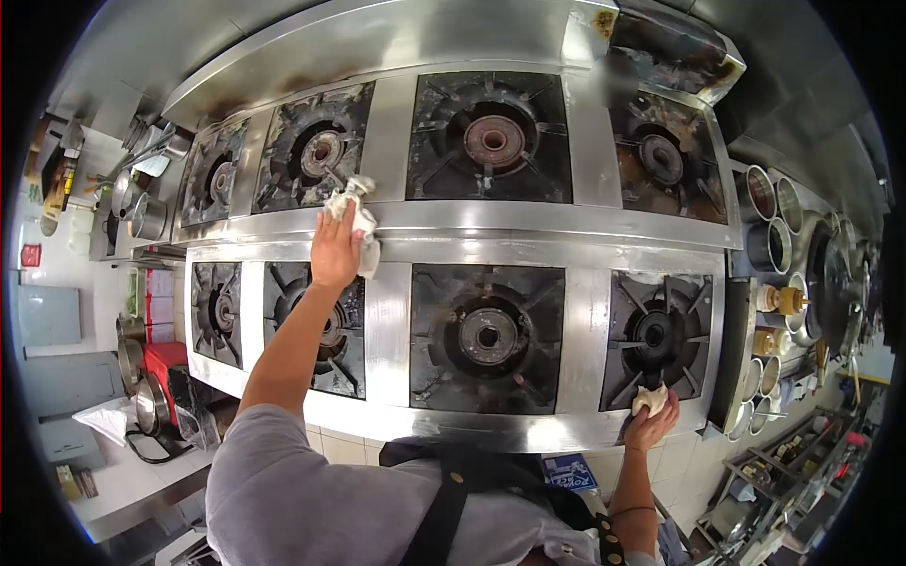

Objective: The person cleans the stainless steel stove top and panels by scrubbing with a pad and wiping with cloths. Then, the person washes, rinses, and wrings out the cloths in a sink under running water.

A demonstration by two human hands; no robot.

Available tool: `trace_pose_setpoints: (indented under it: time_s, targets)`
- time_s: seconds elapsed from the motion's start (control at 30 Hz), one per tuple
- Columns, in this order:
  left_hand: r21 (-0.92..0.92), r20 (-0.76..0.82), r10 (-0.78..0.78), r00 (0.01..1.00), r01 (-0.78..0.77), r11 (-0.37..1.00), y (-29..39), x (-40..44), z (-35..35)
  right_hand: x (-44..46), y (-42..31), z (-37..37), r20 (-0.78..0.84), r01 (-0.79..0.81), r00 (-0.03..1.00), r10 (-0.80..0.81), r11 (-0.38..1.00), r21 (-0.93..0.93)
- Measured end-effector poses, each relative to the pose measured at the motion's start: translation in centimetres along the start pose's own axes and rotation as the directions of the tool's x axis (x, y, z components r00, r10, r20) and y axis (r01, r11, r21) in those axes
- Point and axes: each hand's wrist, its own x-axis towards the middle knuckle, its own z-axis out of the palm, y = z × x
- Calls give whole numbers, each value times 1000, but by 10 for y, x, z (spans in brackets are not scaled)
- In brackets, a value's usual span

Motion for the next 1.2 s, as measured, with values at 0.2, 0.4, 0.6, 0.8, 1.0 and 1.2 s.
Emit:
trace_pose_setpoints:
  time_s: [0.2, 0.4, 0.6, 0.8, 1.0, 1.2]
  targets:
    - [-221, -92, -142, 986, 119, 968, 63, 15, -5, 36, -72, -30, 161, -394, 905, 394, 630, 669]
    - [-809, 275, -280, 920, 379, 450, 236, 20, -51, 118, -171, -33, 131, 126, 966, -223, 848, 516]
    - [-896, 28, -74, 997, 58, 440, 274, 41, -78, 160, -224, 7, 727, -659, 648, -228, 310, 685]
    - [-397, -213, -484, 849, 378, 836, 72, 55, 10, 271, -246, 29, 260, -260, 966, 7, -11, 966]
    - [-230, -227, -536, 813, 491, 841, 56, 74, 34, 462, -325, 64, -520, 602, 792, -318, 548, 581]
    - [-157, -223, -330, 917, 301, 941, 53, 81, 26, 563, -437, 220, -511, 830, 558, -654, 452, 327]
